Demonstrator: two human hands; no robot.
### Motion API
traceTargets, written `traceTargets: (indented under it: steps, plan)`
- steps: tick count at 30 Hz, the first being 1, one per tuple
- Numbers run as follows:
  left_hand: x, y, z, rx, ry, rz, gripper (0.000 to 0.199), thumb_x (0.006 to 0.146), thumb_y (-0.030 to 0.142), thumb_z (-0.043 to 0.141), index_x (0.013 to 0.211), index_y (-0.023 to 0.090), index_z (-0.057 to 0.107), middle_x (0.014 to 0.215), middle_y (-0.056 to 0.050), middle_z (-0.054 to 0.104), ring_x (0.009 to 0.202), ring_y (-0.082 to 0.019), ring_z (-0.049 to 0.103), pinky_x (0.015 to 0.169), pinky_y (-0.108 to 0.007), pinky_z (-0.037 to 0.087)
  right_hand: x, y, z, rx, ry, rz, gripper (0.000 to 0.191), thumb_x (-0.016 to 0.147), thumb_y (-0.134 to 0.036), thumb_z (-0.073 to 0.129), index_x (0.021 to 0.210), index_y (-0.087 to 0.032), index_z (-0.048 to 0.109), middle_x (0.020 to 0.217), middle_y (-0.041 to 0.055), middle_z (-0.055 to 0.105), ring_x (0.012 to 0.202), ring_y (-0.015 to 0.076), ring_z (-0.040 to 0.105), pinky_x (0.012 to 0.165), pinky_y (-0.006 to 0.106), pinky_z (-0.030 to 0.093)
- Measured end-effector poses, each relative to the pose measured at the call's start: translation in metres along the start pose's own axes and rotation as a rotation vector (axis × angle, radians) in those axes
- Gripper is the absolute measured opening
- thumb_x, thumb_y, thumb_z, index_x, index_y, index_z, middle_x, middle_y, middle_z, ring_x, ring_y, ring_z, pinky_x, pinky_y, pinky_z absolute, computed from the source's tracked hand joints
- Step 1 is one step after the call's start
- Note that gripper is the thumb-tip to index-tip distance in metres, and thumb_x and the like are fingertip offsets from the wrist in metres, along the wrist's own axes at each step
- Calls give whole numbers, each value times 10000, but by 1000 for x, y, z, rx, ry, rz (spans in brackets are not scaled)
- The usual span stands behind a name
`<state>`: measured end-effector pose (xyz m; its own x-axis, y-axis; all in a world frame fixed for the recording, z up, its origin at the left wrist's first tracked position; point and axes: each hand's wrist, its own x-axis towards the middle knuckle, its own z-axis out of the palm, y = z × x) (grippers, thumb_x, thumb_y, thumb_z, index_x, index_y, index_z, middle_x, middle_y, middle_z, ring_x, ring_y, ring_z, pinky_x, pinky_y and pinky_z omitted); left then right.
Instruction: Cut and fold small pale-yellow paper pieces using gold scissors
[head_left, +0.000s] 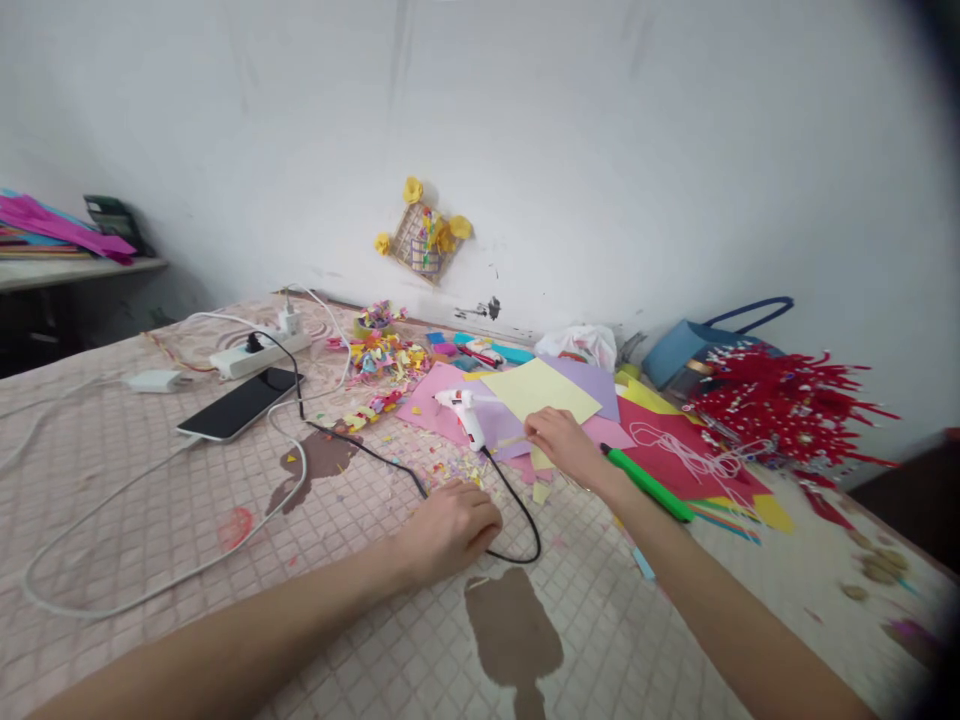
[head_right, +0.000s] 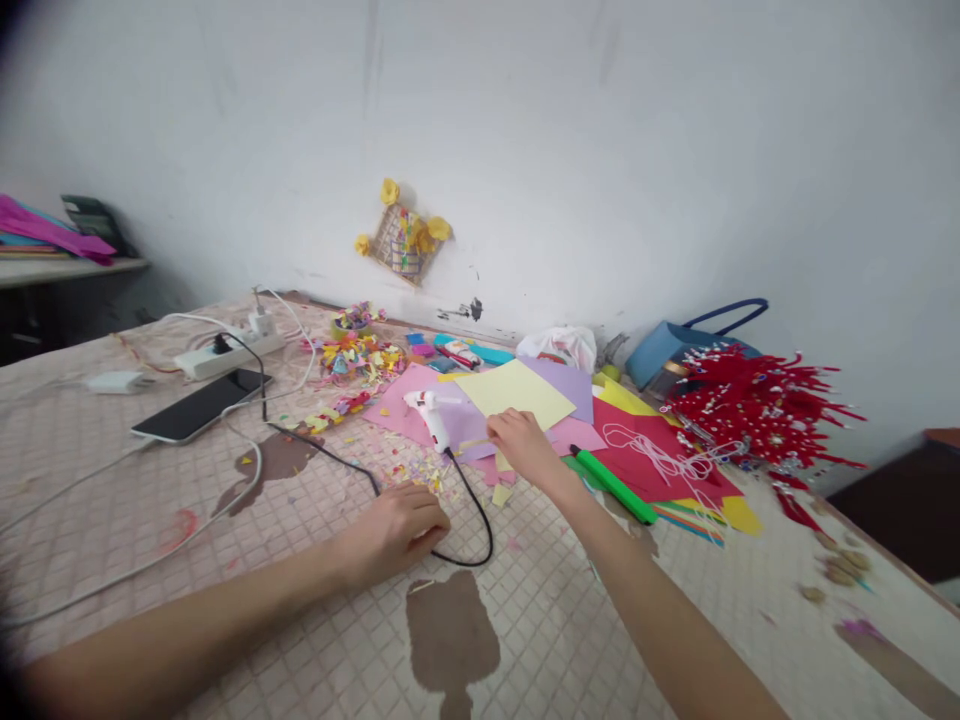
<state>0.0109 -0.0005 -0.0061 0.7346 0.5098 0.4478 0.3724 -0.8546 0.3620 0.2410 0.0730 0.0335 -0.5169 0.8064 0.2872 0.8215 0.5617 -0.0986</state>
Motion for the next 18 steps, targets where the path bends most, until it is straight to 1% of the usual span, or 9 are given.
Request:
traceTargets:
  steps: [3,4,6,7,8,11,15,17,18]
  plan:
    - [1,-2,1,-158,139,-156,131,816,149,437,861,172,558,800,-44,598,739,-145,537,681,-267,411,-23,-13,-11,77,51,73,76,842,-158,429,820,-189,495,794,39,564,760,174,515,702,309,382]
    - [2,-3,1,-233,201,-226,137,809,161,456,916,174,540,855,-49,595,744,-140,541,668,-261,420,-30,-19,-13,264,51,119,68,847,-174,426,839,-191,492,783,26,558,709,154,525,654,281,400]
    - [4,-4,0,-392,312,-360,206,805,213,488,1008,180,494,972,-64,575,757,-135,550,627,-246,433,-43,-32,-14,632,-36,179,74,857,-225,422,889,-198,483,747,0,536,590,118,516,552,240,413]
    - [6,-4,-1,-467,351,-412,228,812,249,488,1030,182,478,1001,-70,567,763,-135,554,607,-239,436,-48,-39,-13,749,-94,193,81,850,-238,440,904,-198,486,744,-6,529,565,107,509,523,228,411]
    - [7,-5,-1,-540,366,-451,235,827,286,469,1037,180,473,999,-71,568,761,-134,556,592,-235,437,-52,-45,-11,816,-106,206,90,843,-242,455,909,-196,494,745,-7,526,549,98,500,507,220,408]
    - [9,-6,0,-719,296,-499,263,869,358,379,966,155,516,830,-48,591,662,-116,541,549,-223,424,-58,-59,-5,846,-82,212,76,815,-231,506,874,-190,531,735,-5,544,599,103,511,534,217,403]
    - [8,-7,7,-846,166,-499,226,766,347,560,792,123,563,648,1,537,536,-74,463,480,-187,366,-62,-66,-2,854,-77,214,87,797,-237,538,860,-196,581,744,1,578,626,117,519,555,230,399]
    - [9,-7,9,-914,160,-530,234,710,328,625,784,115,560,633,11,525,512,-62,443,448,-175,342,-63,-65,-2,944,-8,261,120,790,-280,555,875,-201,586,734,2,572,593,116,507,523,231,396]
    - [9,-7,9,-947,168,-553,244,705,331,629,791,114,558,629,14,521,499,-59,435,435,-173,334,-63,-63,-1,1013,80,301,147,788,-308,559,891,-205,579,744,5,571,591,118,503,514,232,398]
